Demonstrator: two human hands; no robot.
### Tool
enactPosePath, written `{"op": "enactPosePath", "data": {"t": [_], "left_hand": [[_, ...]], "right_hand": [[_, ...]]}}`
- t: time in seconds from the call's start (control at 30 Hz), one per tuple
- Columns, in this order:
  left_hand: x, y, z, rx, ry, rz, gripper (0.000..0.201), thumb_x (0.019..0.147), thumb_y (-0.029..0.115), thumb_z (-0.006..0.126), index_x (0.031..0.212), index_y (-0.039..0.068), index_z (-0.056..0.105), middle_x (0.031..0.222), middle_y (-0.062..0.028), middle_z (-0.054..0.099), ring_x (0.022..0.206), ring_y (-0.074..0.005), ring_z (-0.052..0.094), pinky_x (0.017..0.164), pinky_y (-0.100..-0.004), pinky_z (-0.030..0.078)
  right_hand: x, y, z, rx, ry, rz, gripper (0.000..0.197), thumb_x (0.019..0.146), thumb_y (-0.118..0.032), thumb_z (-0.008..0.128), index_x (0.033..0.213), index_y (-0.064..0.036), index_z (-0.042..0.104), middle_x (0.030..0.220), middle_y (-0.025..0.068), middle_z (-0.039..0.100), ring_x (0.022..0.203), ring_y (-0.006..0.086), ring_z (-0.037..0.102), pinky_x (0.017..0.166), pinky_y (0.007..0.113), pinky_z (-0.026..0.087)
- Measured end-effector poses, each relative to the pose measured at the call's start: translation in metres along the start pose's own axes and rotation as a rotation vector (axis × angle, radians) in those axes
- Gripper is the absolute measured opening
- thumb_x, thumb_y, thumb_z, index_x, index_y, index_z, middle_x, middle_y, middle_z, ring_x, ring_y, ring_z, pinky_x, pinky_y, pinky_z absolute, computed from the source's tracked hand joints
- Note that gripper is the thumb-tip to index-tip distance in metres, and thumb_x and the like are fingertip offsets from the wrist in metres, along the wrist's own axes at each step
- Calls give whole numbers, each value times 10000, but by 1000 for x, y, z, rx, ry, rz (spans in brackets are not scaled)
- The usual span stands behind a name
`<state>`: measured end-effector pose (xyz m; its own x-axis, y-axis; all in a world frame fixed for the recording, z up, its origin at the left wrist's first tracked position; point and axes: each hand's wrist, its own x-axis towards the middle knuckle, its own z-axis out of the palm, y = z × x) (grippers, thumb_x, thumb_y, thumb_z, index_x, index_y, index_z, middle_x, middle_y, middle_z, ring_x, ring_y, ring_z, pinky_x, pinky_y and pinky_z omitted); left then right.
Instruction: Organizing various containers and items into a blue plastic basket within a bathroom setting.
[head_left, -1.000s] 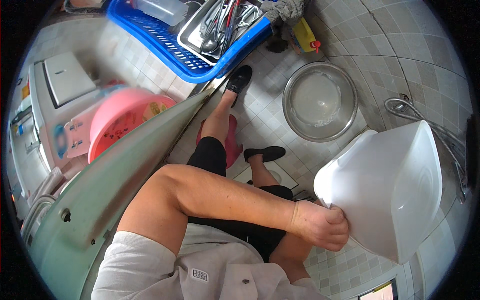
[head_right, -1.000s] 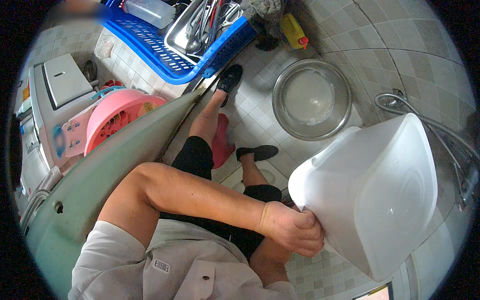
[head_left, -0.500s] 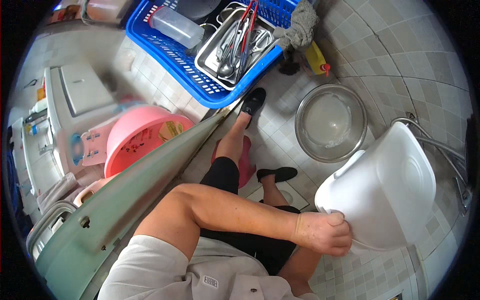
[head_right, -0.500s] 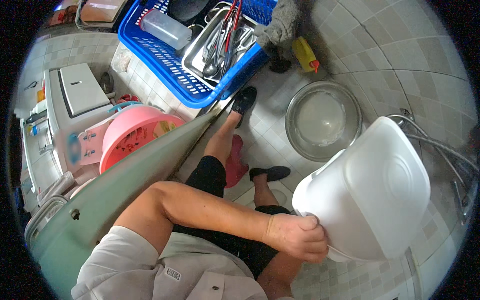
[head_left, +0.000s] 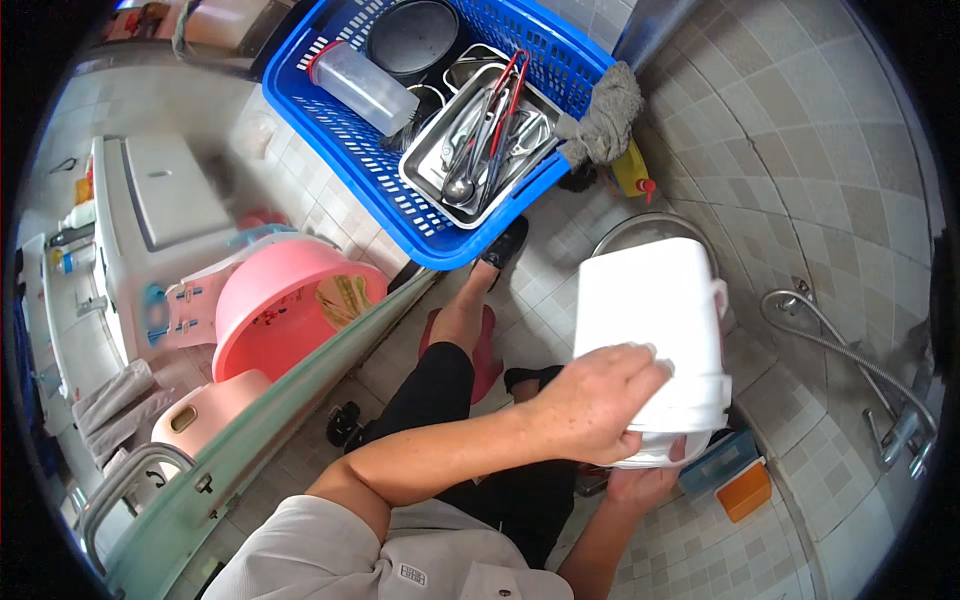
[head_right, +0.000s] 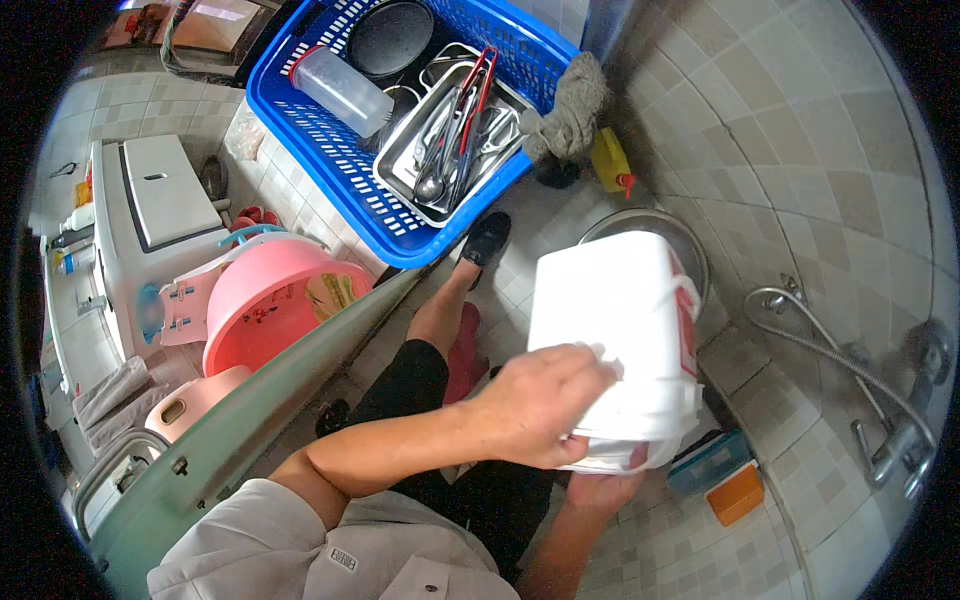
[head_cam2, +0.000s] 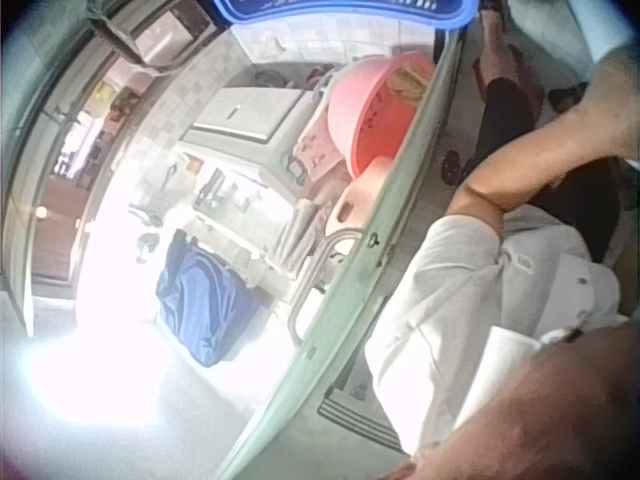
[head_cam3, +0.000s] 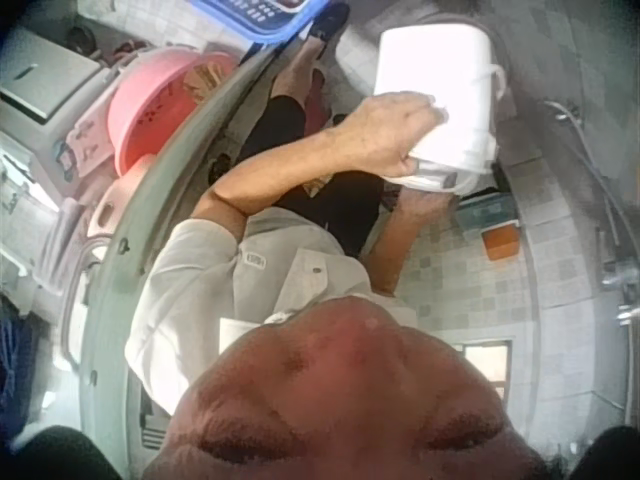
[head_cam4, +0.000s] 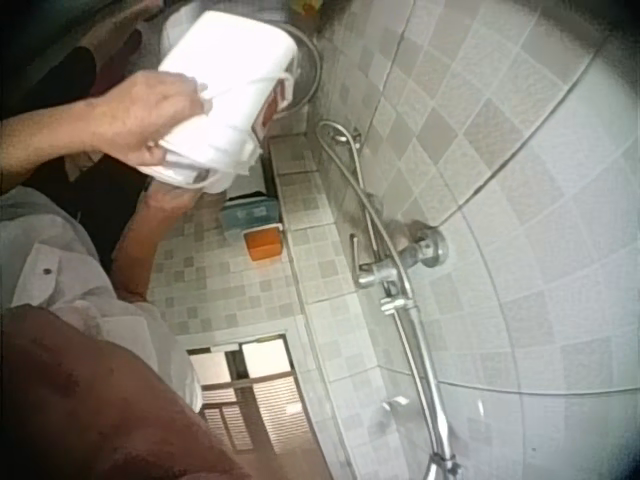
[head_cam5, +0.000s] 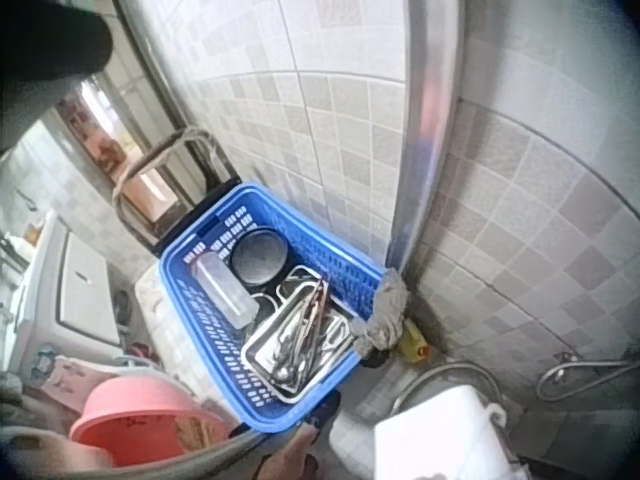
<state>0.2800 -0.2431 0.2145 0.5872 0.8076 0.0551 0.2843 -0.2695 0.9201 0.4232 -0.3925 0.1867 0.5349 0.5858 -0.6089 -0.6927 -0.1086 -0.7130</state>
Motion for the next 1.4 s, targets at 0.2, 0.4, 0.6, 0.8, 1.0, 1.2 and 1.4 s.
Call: {"op": "enactPosePath", "data": {"t": [0.2, 0.4, 0.6, 0.8, 1.0, 1.2, 1.4], "left_hand": [[31, 2, -96, 39, 55, -152, 623, 557, 172, 716, 1134, 28, 534, 898, -152, 558, 807, -350, 596, 694, -410, 507], [59, -3, -170, 130, 206, -171, 582, 547, 184, 705, 1091, 39, 561, 839, -139, 545, 761, -350, 587, 662, -404, 487], [75, -42, -226, 296, 288, -331, 544, 564, 169, 701, 1068, 25, 556, 906, -164, 586, 804, -368, 602, 697, -393, 495], [72, -90, -249, 403, 345, -570, 525, 599, 155, 705, 1080, 21, 544, 938, -191, 596, 853, -369, 614, 741, -415, 494], [62, -125, -247, 524, 289, -742, 529, 623, 112, 736, 1089, -2, 513, 972, -194, 602, 928, -382, 597, 787, -423, 486], [49, -142, -239, 528, 239, -856, 579, 623, 135, 809, 1109, -1, 524, 990, -196, 603, 951, -370, 598, 818, -425, 489], [48, -149, -233, 570, 220, -904, 584, 622, 133, 822, 1113, 3, 534, 1027, -191, 598, 979, -358, 592, 850, -422, 479]], "right_hand": [[-3, -10, 101, -87, -127, 55, 648, 976, -408, 448, 1451, 2, 289, 1441, 164, 405, 1316, 305, 412, 1114, 453, 312], [25, -3, 188, -217, -258, 54, 634, 980, -399, 449, 1441, 12, 305, 1421, 163, 425, 1297, 300, 435, 1095, 445, 340], [69, 42, 264, -180, -257, 265, 545, 966, -293, 447, 1412, 11, 367, 1395, 155, 457, 1273, 287, 469, 1068, 441, 378], [118, 112, 292, -77, -446, 568, 496, 1007, -266, 451, 1432, -26, 363, 1418, 112, 453, 1306, 247, 437, 1091, 416, 346], [147, 164, 287, -38, -437, 802, 487, 973, -287, 547, 1382, -48, 433, 1332, 79, 536, 1239, 225, 504, 1054, 411, 390], [149, 193, 285, -205, -253, 901, 455, 918, -260, 660, 1296, -61, 505, 1197, 74, 603, 1072, 216, 599, 898, 377, 508], [133, 203, 280, -403, -234, 885, 373, 913, -263, 664, 1200, -56, 546, 1106, 61, 617, 983, 187, 606, 819, 357, 517]]}}
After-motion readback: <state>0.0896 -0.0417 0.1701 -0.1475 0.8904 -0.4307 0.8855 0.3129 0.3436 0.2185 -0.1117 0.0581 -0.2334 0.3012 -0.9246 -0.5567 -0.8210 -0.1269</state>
